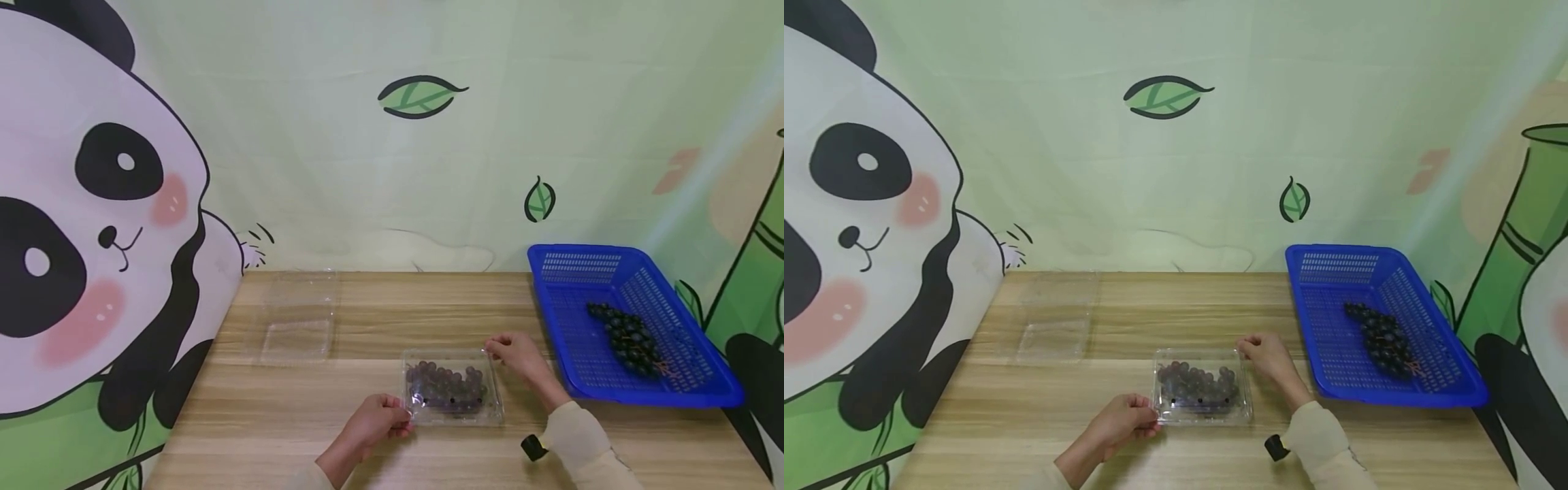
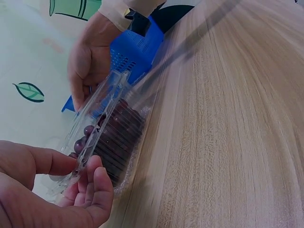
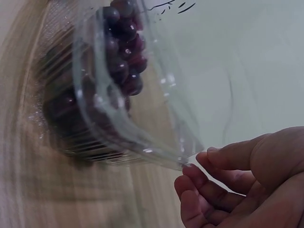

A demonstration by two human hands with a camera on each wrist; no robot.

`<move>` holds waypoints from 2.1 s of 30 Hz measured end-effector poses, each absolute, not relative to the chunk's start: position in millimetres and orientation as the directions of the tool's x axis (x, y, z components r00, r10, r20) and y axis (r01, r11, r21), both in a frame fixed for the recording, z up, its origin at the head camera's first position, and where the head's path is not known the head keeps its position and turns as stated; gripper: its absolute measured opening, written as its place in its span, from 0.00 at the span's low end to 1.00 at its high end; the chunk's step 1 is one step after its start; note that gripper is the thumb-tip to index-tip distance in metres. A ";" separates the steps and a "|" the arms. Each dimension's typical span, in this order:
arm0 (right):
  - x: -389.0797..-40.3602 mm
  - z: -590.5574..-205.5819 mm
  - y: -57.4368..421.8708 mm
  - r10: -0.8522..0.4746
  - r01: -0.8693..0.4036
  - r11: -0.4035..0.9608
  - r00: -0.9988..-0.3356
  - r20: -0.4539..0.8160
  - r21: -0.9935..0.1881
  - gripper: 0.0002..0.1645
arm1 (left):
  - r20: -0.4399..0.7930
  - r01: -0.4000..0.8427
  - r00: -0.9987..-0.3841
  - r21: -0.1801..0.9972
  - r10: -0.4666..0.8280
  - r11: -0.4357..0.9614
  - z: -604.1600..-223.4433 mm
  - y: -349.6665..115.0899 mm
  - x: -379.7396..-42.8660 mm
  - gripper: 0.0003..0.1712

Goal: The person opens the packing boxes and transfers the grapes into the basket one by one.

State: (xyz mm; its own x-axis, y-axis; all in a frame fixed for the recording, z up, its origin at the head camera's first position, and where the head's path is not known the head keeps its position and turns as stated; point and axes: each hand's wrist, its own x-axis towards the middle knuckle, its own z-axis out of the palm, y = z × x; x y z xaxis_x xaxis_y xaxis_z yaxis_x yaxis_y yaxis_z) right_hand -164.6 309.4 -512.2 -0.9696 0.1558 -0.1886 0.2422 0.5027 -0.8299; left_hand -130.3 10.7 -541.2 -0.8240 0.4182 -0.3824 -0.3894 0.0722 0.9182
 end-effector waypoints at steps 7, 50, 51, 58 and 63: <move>-161.4 -502.1 307.1 0.129 0.161 0.595 -0.986 -0.104 -0.787 0.15 | -0.393 -0.394 -0.821 0.915 0.414 0.086 -541.3 9.9 -129.8 0.03; -121.1 -475.0 228.2 -0.102 -0.252 0.779 -0.954 0.281 -0.574 0.05 | -0.392 -0.405 -0.818 0.912 0.420 0.062 -541.0 9.4 -131.1 0.05; -120.2 -475.0 226.1 -0.114 -0.266 0.785 -0.950 0.292 -0.559 0.06 | -0.392 -0.405 -0.819 0.912 0.420 0.062 -540.9 9.4 -131.2 0.05; -114.3 -478.2 213.5 -0.166 -0.317 0.799 -0.933 0.319 -0.511 0.07 | -0.404 -0.415 -0.815 0.907 0.416 0.067 -542.0 9.0 -131.9 0.05; -110.4 -481.6 205.5 -0.194 -0.349 0.816 -0.917 0.350 -0.460 0.08 | -0.407 -0.422 -0.812 0.905 0.417 0.062 -542.4 9.1 -131.6 0.05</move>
State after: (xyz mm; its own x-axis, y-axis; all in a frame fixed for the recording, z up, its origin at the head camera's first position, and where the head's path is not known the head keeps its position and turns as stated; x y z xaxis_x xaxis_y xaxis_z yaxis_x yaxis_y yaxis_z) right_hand -110.4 205.5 -481.6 -0.9165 -0.1939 0.3499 -0.3485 0.8164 -0.4604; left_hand -131.6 9.1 -542.4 -0.8124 0.4171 -0.4074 -0.4216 0.0623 0.9046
